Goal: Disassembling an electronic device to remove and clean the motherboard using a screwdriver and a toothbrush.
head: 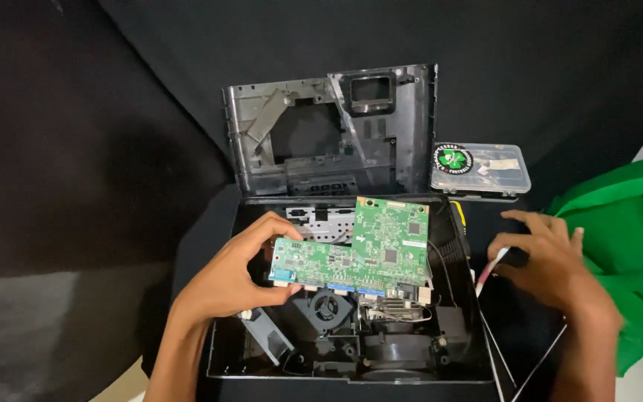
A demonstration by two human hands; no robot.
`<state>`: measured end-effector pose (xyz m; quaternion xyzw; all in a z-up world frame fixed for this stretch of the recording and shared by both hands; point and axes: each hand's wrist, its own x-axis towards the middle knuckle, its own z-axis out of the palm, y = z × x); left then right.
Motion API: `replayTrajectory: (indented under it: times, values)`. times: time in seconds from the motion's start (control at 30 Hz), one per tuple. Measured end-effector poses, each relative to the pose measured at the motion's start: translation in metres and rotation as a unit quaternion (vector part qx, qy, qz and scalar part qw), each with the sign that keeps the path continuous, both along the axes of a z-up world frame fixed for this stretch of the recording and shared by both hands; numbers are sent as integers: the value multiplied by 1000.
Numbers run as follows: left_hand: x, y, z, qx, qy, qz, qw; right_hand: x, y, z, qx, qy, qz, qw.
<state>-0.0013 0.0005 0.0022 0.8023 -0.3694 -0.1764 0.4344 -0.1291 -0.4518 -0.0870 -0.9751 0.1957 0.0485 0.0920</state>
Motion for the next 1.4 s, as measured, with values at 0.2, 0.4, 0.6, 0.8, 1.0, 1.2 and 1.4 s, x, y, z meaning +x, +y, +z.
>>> replayTrajectory:
  times: [0.2, 0.4, 0.6, 0.8, 1.0, 1.2, 1.4]
  values:
    - [1, 0, 0, 13, 6, 9, 1000, -39, -22, 35, 136, -122, 96, 978]
    - [2, 1, -2, 8, 14, 6, 1000, -67, -1, 59, 202, -226, 36, 952]
    - [1, 1, 0, 13, 18, 12, 1000, -126, -207, -146, 245, -270, 41, 930]
    - [3, 1, -11, -80, -2, -6, 997, -115, -218, -139, 272, -214, -116, 931]
    - [1, 0, 0, 20, 29, 16, 999, -72, 37, 67, 312, -327, -3, 892]
    - [2, 0, -2, 13, 10, 6, 1000, -23, 112, 81, 418, -352, 83, 833]
    - [3, 2, 1, 34, 13, 7, 999, -9, 112, 66, 465, -316, 121, 818]
